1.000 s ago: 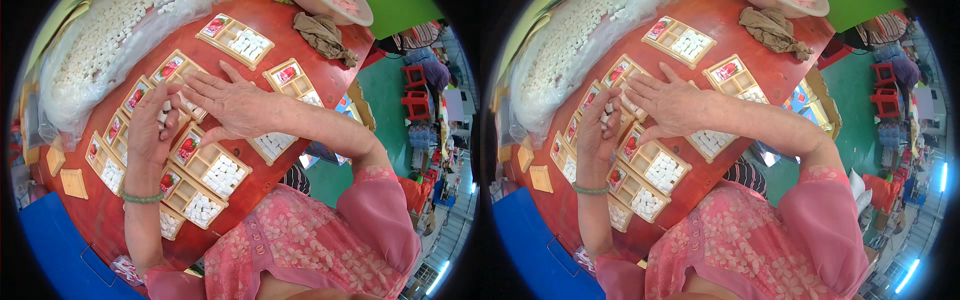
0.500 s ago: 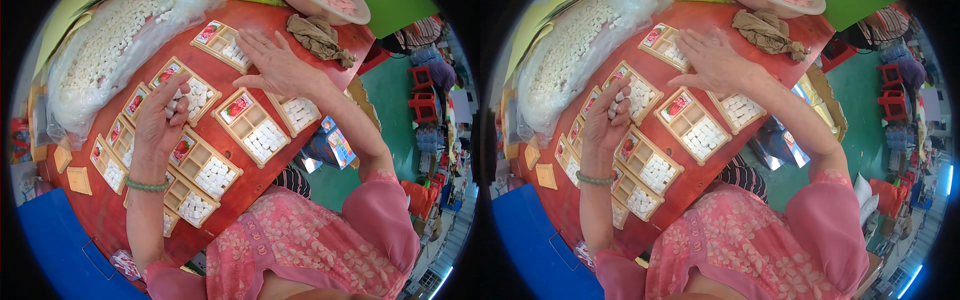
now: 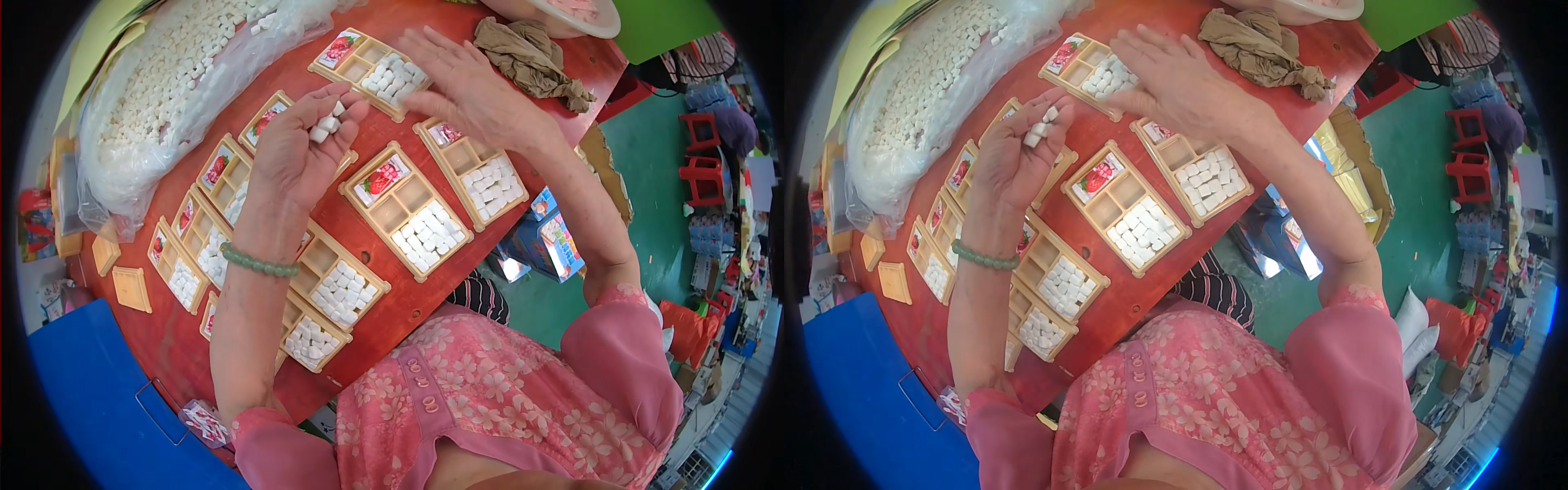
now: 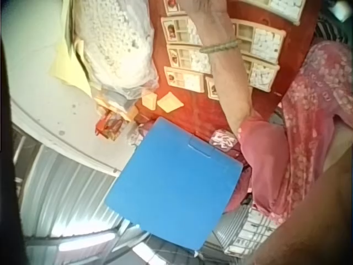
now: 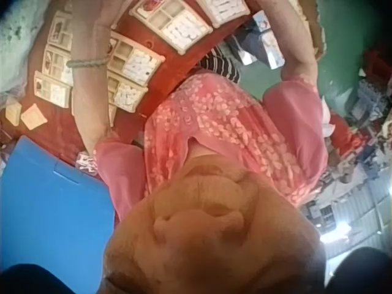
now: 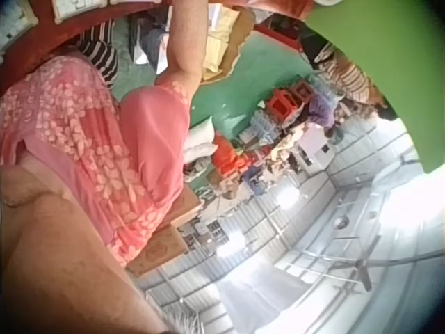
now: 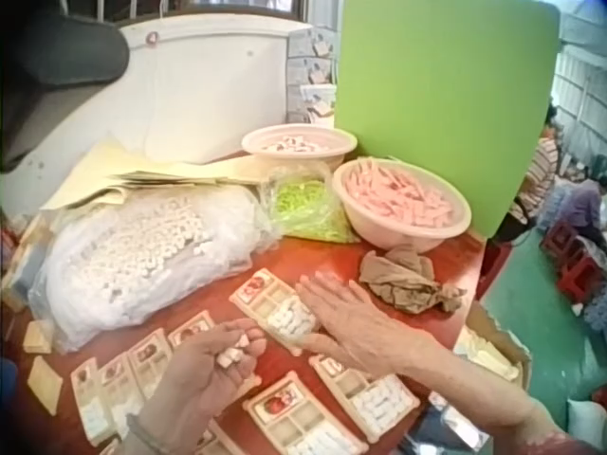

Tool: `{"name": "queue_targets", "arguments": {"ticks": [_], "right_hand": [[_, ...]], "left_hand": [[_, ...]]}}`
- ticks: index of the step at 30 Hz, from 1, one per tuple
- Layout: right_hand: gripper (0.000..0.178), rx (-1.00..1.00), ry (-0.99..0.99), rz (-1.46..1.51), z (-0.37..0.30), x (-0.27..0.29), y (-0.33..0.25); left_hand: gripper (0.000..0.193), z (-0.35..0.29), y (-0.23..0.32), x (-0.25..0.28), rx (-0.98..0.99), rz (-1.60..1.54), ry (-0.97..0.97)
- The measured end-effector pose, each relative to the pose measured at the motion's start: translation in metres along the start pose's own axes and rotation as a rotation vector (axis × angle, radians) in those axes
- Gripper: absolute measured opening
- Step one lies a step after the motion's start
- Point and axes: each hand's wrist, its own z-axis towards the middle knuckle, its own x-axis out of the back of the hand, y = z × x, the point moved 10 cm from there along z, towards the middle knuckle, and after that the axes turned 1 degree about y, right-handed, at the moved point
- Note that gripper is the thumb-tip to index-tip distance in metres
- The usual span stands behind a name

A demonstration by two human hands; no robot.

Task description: Packaging small white blocks into individual boxes and then into larger plastic bags.

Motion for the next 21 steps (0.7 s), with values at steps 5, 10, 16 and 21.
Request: {"name": "queue_targets", "arguments": {"ticks": [5,10,16,21], "right_hand": [[0.032,-0.142,-0.016,0.569,0.025,0.031,0.001],[0.021,0.114,-0.053,0.563,0.061,0.049,-0.044],[0.020,0.137,-0.090,0.584,0.074,0.038,-0.047],[0.017,0.107,-0.120,0.511,0.078,0.031,-0.047]], "left_hand": [[0.024,0.019,0.008,-0.006,-0.130,-0.126,0.085],[0.020,0.045,0.028,-0.021,-0.178,-0.217,-0.113],[0.032,0.044,0.035,-0.036,-0.216,-0.117,-0.039],[0.032,0.047,0.033,-0.036,-0.213,-0.170,-0.219]]}}
